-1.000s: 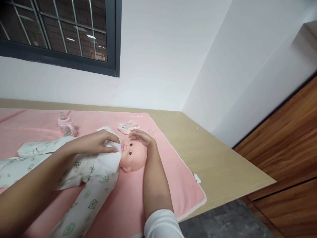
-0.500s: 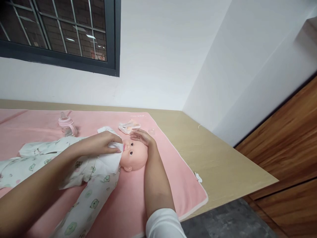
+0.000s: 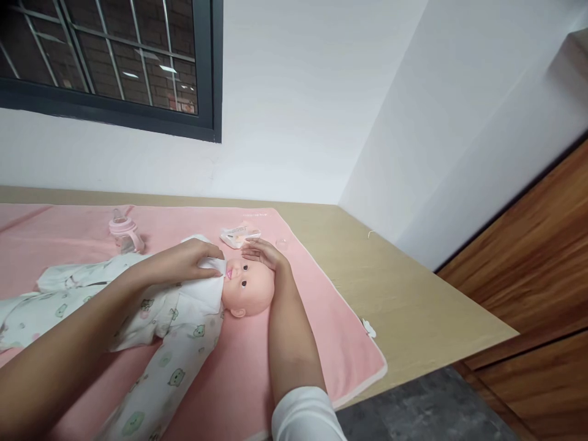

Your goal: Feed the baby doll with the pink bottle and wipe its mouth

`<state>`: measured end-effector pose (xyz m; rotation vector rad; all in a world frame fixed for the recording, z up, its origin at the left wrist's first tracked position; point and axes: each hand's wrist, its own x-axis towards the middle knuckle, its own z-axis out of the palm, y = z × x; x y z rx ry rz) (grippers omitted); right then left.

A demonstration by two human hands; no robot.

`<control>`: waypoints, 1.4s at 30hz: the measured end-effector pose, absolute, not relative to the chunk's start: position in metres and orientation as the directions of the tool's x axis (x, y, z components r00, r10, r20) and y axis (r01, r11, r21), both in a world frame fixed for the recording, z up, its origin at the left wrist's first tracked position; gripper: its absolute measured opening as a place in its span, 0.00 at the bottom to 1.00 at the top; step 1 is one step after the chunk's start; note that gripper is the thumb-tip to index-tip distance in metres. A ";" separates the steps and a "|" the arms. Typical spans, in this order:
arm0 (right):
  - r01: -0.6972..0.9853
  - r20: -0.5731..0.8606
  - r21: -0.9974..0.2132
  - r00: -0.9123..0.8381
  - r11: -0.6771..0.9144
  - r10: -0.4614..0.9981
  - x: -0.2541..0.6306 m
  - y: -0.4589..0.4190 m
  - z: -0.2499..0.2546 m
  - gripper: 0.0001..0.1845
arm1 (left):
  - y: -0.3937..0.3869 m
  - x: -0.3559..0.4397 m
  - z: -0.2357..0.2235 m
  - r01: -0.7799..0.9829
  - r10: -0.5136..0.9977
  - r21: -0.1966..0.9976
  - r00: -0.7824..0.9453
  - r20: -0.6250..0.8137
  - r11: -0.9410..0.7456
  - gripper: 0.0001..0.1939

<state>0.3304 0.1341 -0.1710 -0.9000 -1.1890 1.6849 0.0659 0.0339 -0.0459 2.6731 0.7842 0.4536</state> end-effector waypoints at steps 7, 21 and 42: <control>-0.241 -0.080 -0.955 -0.364 -0.176 0.928 0.329 0.134 -0.169 0.19 | 0.039 0.068 -0.050 0.421 0.549 0.408 0.789 0.276 -0.810 0.12; -0.220 -0.112 -0.957 -0.317 -0.188 0.942 0.324 0.131 -0.164 0.17 | 0.043 0.073 -0.056 0.453 0.607 0.439 0.725 0.324 -0.776 0.11; -0.228 -0.098 -0.957 -0.324 -0.178 0.941 0.324 0.128 -0.162 0.18 | 0.036 0.071 -0.050 0.329 0.582 0.599 0.758 0.293 -0.730 0.14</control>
